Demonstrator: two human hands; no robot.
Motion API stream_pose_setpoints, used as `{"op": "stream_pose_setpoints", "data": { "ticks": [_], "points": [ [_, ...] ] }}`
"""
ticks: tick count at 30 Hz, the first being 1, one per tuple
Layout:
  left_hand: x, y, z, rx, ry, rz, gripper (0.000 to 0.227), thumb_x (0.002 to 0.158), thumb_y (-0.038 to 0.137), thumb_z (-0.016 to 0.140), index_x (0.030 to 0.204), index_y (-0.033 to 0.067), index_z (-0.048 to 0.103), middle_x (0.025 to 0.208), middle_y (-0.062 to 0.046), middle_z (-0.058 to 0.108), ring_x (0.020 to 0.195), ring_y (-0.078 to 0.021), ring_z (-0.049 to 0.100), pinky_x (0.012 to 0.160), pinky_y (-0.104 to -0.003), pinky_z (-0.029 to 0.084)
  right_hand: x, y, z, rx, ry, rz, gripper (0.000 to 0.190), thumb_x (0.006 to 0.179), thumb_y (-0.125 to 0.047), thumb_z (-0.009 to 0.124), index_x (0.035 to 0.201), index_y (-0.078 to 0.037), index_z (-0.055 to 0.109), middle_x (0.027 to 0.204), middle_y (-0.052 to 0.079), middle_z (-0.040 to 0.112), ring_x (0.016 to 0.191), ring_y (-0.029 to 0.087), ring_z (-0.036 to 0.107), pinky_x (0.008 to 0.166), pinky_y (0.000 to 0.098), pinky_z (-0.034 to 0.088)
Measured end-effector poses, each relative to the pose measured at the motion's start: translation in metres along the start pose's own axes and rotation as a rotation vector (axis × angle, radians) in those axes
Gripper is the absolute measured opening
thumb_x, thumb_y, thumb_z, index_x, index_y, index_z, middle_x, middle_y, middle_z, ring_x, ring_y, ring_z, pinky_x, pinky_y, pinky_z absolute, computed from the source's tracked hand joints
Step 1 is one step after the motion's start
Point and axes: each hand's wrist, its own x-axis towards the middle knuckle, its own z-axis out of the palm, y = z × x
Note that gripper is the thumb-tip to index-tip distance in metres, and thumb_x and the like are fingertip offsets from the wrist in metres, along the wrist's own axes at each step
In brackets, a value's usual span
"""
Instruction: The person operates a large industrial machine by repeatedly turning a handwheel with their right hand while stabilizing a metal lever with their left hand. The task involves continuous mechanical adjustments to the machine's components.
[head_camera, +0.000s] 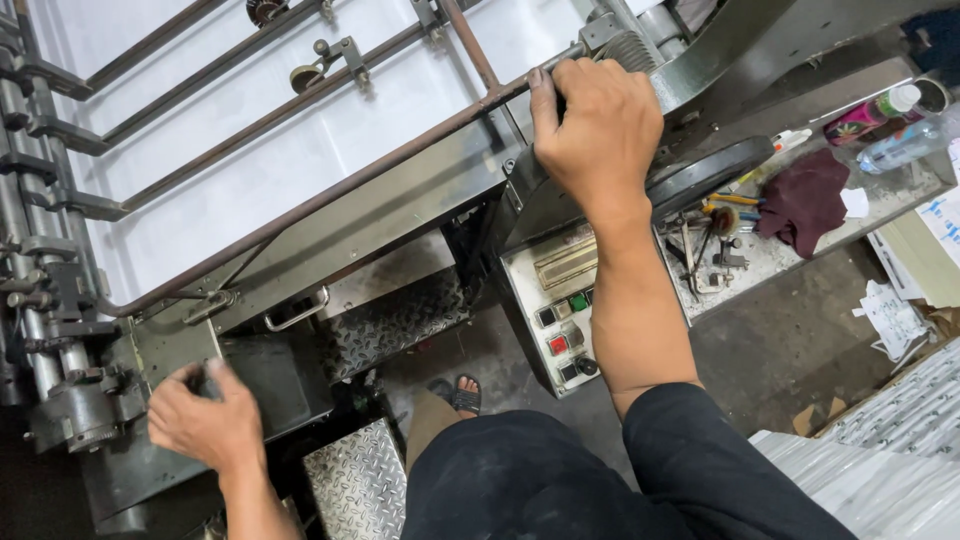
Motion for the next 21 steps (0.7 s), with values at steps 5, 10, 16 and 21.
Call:
{"op": "stream_pose_setpoints", "data": {
  "ticks": [5,10,16,21],
  "points": [
    [-0.003,0.013,-0.012,-0.165,0.028,0.078,0.011,0.113,0.016,0.071,0.112,0.0089,0.063,0.115,-0.007,0.062,0.118,-0.0266,0.055,0.116,-0.045,0.035,0.000,0.000,0.001,0.014,0.003,0.011,0.027,0.104,-0.027,0.071,0.084,-0.010,0.065,0.081,0.004,0.064,0.081,0.028,0.062,0.075,0.0430,0.044],
    [0.003,0.023,-0.019,-0.267,-0.046,0.042,0.038,0.098,0.027,0.089,0.085,0.0077,0.059,0.090,-0.007,0.062,0.093,-0.0280,0.060,0.087,-0.043,0.048,-0.001,0.000,0.000,0.018,0.002,0.008,0.026,0.106,-0.027,0.070,0.086,-0.009,0.066,0.082,0.005,0.064,0.083,0.029,0.063,0.076,0.0437,0.045],
    [0.010,0.037,-0.027,-0.077,-0.068,-0.061,0.041,0.087,0.029,0.091,0.086,0.0065,0.057,0.096,-0.010,0.062,0.095,-0.0339,0.061,0.081,-0.050,0.048,-0.002,0.004,0.002,0.008,-0.014,-0.024,0.022,0.103,-0.024,0.068,0.087,-0.010,0.066,0.083,0.006,0.064,0.084,0.029,0.063,0.076,0.0446,0.044],
    [0.010,0.035,-0.026,-0.059,-0.018,-0.030,0.040,0.086,0.031,0.091,0.089,0.0092,0.058,0.096,-0.012,0.062,0.096,-0.0371,0.061,0.080,-0.052,0.048,-0.006,0.011,0.007,0.004,-0.037,-0.057,0.028,0.103,-0.025,0.071,0.079,-0.011,0.067,0.081,0.005,0.065,0.082,0.029,0.061,0.073,0.0447,0.042]
  ]
}}
